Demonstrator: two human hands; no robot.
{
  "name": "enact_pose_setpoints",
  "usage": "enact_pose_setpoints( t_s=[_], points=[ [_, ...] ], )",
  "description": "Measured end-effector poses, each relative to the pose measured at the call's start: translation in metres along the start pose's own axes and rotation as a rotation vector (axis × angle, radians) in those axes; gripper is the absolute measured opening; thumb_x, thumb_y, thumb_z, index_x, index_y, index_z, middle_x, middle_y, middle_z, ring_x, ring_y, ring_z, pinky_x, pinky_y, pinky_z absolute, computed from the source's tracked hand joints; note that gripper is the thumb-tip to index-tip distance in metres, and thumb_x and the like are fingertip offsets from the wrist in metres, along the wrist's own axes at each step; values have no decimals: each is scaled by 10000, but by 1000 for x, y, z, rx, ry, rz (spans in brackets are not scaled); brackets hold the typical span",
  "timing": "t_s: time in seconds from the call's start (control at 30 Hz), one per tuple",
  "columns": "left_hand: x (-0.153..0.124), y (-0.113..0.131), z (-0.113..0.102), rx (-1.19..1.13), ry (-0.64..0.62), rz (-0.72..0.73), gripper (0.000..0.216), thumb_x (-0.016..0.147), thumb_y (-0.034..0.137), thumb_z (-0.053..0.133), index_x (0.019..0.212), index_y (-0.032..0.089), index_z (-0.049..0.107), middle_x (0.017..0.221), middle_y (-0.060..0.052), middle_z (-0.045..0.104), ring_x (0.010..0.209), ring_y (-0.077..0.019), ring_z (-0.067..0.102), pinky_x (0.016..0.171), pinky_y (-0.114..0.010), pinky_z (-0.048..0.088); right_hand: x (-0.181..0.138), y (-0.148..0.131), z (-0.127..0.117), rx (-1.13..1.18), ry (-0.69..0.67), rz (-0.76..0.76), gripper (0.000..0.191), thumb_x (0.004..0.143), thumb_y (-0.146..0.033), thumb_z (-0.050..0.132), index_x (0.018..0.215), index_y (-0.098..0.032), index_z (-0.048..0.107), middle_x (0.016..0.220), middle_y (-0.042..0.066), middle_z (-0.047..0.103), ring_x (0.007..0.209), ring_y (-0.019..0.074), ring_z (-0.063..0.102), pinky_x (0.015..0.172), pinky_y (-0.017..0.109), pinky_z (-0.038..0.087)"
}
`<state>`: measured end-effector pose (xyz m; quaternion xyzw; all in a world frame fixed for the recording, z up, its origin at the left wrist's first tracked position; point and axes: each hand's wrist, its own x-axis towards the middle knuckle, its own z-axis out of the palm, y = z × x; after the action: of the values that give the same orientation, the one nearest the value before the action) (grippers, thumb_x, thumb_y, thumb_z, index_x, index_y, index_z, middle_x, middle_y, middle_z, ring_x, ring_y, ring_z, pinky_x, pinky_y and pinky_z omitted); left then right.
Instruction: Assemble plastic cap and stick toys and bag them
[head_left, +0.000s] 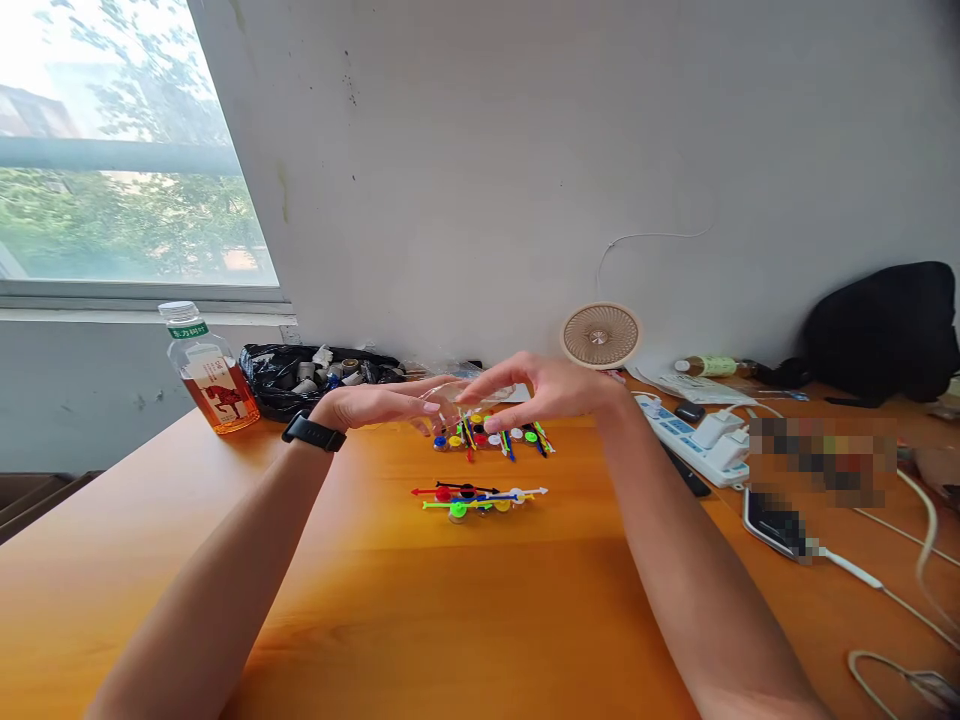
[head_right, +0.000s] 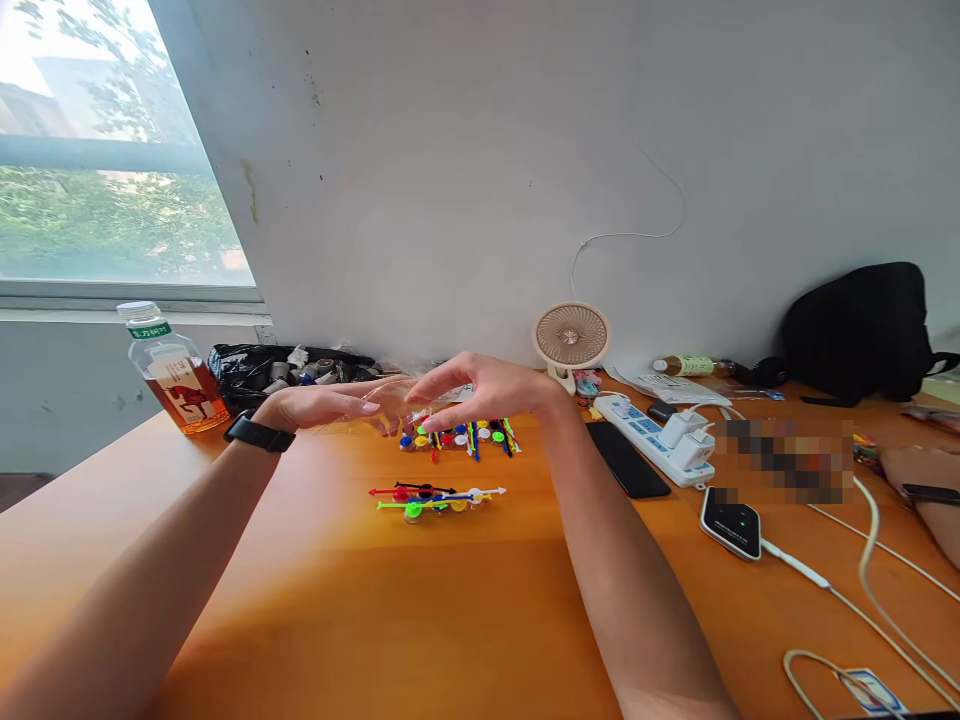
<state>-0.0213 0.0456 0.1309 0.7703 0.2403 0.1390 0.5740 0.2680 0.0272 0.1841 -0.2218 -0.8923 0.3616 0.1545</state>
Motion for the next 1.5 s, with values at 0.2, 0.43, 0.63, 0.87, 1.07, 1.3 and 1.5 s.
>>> enact_pose_setpoints(
  t_s=[0.2,0.43,0.63,0.87,1.07,1.3,1.5],
  points=[
    [-1,21,16,160,84,-30,635,934,461,729,1532,401,526,1598,-2,534,1473,-297,490,1074,-309,500,6,-8,10,0,-196,-64,542,754,-343,907,1276,-313,766,1286,17,756,1278,237,652,1094,352,504],
    [2,39,30,199,56,8,668,929,456,728,1553,368,508,1561,-59,571,1490,-343,469,1115,-398,509,4,-11,15,-175,-210,-41,643,674,-433,956,1282,-341,769,1290,19,747,1365,273,584,1127,346,479],
    [-13,43,17,223,112,83,729,854,501,804,1519,331,556,1443,-103,664,1365,-337,588,1066,-400,534,2,-11,11,-93,-187,-83,602,690,-394,954,1263,-329,781,1257,25,768,1338,260,619,1191,373,430],
    [-49,49,-12,605,334,110,420,759,454,882,1114,253,781,1271,-73,741,1223,-271,654,1052,-359,505,-4,7,0,129,-221,-41,773,735,-317,935,1451,-326,643,1452,44,670,1445,235,539,1176,357,452],
    [-41,40,-19,822,386,-39,266,806,515,818,898,265,827,932,2,789,838,-180,695,749,-255,492,-4,23,-4,216,-299,-14,853,827,-268,873,1575,-386,481,1626,43,499,1549,242,396,1220,376,403],
    [-40,36,-22,816,383,-54,278,843,521,778,853,249,836,864,2,789,787,-167,679,687,-240,456,-4,26,-4,279,-371,42,951,857,-319,859,1651,-365,339,1650,105,459,1555,294,380,1135,369,495],
    [-48,44,-17,774,404,-33,337,904,525,727,1059,237,804,1035,-25,800,916,-191,704,785,-259,507,-5,28,-6,194,-419,34,989,859,-396,856,1670,-353,292,1684,70,410,1584,273,320,1212,356,413]
  ],
)
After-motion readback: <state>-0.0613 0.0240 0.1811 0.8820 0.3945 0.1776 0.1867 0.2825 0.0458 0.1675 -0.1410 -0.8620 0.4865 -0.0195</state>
